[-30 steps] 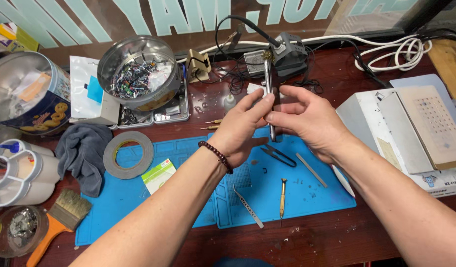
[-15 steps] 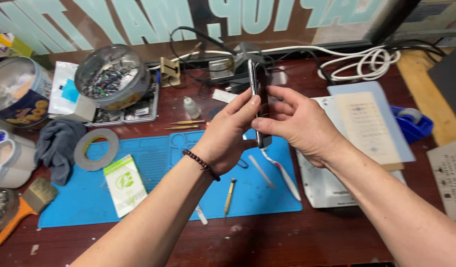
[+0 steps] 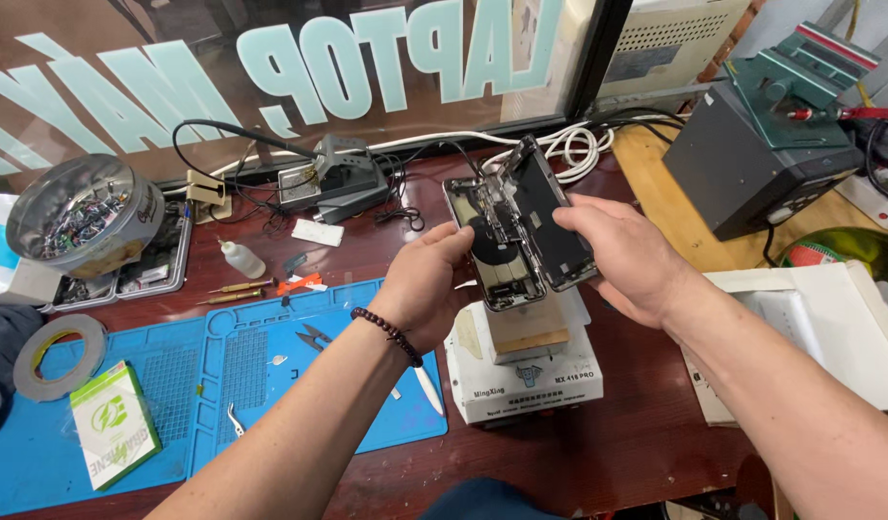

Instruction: The person handles two smartphones, connecting a charging cable to one and inspecting its internal components. They then open the second phone, remove the motherboard, and use a screwdriver to work on the frame. The person also retrieves a small part from a container and places it on the work mat.

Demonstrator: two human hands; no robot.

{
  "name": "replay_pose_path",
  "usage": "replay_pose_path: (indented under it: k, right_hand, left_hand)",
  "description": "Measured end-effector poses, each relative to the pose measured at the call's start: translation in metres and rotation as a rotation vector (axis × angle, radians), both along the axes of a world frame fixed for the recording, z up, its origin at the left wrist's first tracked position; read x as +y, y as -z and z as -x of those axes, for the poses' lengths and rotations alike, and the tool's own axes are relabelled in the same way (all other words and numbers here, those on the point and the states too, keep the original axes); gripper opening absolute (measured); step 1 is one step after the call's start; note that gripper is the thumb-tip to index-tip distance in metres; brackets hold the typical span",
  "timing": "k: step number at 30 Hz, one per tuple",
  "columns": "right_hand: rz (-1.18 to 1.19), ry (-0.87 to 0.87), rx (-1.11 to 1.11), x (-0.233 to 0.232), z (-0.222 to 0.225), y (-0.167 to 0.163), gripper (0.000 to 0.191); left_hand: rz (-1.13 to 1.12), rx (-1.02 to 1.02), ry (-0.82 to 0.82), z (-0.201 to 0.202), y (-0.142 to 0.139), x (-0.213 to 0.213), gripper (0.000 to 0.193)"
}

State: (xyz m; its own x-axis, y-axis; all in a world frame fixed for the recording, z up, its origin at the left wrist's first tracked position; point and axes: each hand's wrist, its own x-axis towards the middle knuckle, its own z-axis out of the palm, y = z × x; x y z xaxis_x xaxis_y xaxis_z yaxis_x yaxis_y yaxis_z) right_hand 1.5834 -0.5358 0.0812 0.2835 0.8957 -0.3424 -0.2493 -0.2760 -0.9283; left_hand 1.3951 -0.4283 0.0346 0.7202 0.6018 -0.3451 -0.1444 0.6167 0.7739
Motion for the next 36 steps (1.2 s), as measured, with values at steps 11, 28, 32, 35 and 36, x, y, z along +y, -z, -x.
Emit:
replay_pose_path:
  k: [11, 28, 32, 35, 36]
  right_hand:
    - [0.074, -0.173, -0.446, 0.034, -0.013, 0.019, 0.036]
    - [0.117, -0.276, -0.832, 0.044, -0.017, 0.023, 0.029]
    - [0.112, -0.252, -0.817, 0.042, -0.012, 0.02, 0.029]
    - [0.14, -0.246, -0.891, 0.041, -0.008, 0.019, 0.03]
    - [0.164, -0.246, -0.933, 0.039, -0.008, 0.019, 0.031]
  left_hand:
    - [0.168, 0.284, -0.099, -0.005, 0.025, 0.0, 0.018]
    - [-0.216, 0.646, -0.09, 0.037, 0.03, 0.028, 0.023]
    - [-0.386, 0.387, -0.148, 0.01, 0.039, 0.072, 0.043]
    - [-0.438, 0.196, 0.128, -0.007, 0.045, 0.086, 0.056]
    - [-0.457, 0.179, 0.199, -0.011, 0.047, 0.088, 0.051]
